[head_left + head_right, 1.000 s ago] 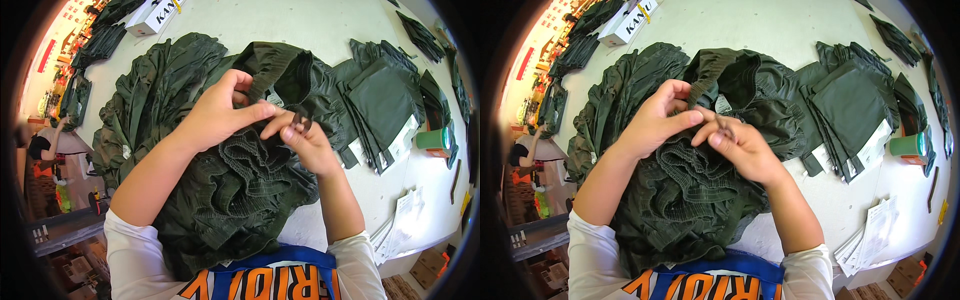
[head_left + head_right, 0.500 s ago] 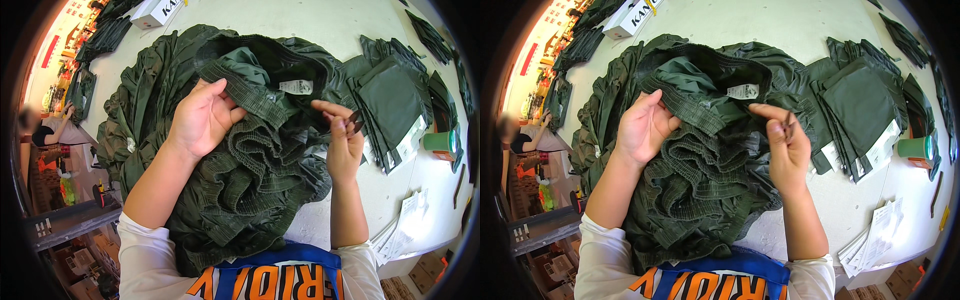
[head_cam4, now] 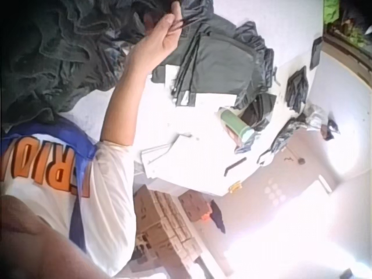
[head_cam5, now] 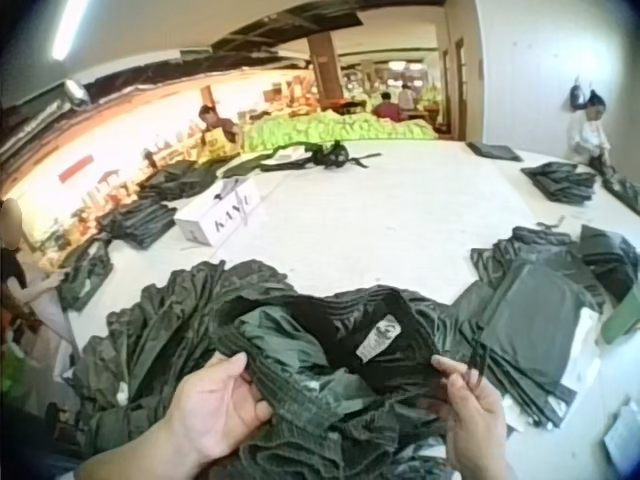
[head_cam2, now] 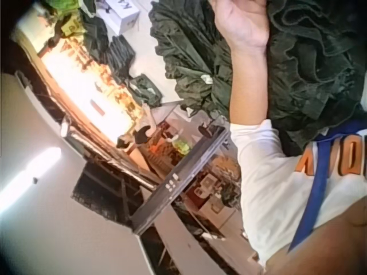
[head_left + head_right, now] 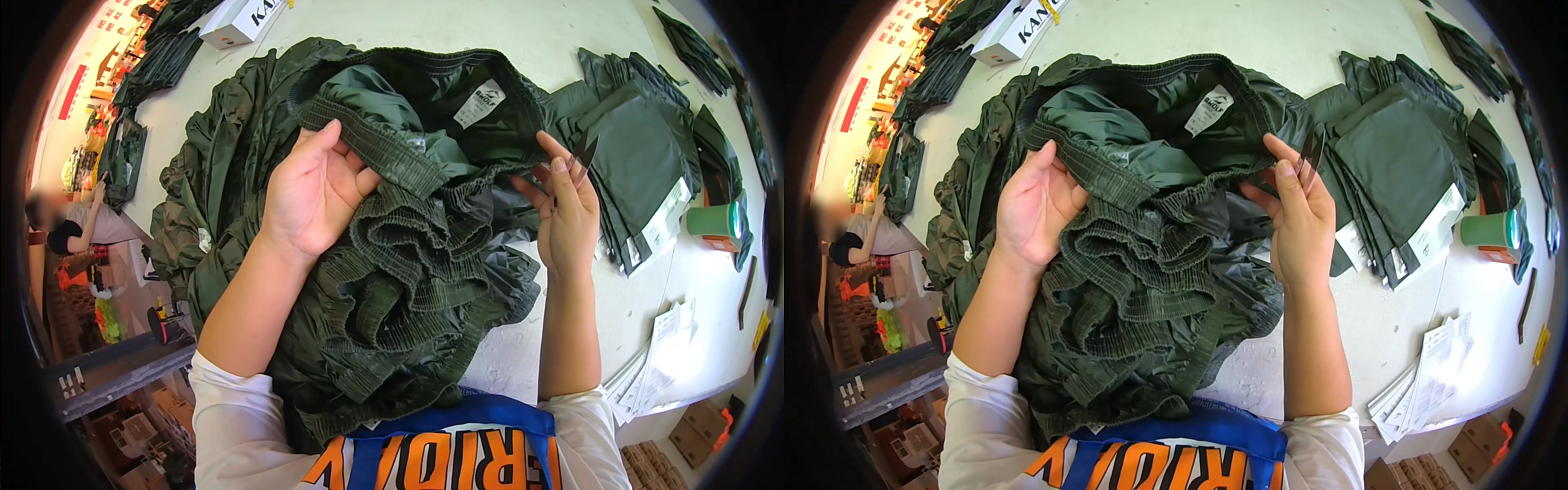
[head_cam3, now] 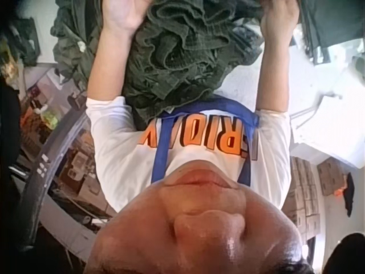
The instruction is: The person uses a small knife to cut tags and loose threads from the elastic waistbands of several dark green garments. The person handles each garment one at a time, trims the tag, and sets the garment aside.
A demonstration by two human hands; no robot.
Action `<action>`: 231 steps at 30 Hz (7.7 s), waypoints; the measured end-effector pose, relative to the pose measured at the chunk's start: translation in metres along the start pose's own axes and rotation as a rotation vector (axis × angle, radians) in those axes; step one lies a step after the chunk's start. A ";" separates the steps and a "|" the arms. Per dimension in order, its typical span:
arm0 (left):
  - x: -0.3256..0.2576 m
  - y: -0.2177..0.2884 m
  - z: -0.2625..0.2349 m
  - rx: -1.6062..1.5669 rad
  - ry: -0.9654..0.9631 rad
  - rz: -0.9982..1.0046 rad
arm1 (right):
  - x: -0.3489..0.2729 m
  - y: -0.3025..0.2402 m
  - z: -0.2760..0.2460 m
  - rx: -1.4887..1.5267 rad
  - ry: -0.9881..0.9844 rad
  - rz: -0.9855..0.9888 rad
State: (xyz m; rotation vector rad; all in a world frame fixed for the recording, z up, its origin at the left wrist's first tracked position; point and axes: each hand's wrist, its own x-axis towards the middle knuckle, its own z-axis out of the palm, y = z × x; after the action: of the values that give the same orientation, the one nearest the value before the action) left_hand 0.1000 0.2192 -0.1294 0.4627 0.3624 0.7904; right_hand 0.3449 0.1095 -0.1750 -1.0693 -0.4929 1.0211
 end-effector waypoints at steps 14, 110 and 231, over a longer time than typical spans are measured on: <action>0.018 0.001 0.040 1.549 -0.201 0.872 | 0.002 -0.022 0.033 0.117 -0.081 -0.032; 0.054 -0.060 0.046 1.234 0.043 -0.363 | -0.080 -0.026 -0.018 -1.281 -0.380 -0.862; 0.026 -0.060 0.062 0.998 -0.189 -0.359 | -0.023 -0.021 -0.065 -0.343 -0.158 -0.082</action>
State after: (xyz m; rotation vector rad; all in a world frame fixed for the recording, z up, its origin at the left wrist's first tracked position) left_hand 0.1823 0.1858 -0.1125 1.3510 0.6349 0.1590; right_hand 0.3923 0.0563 -0.1819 -1.2642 -0.8564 0.9733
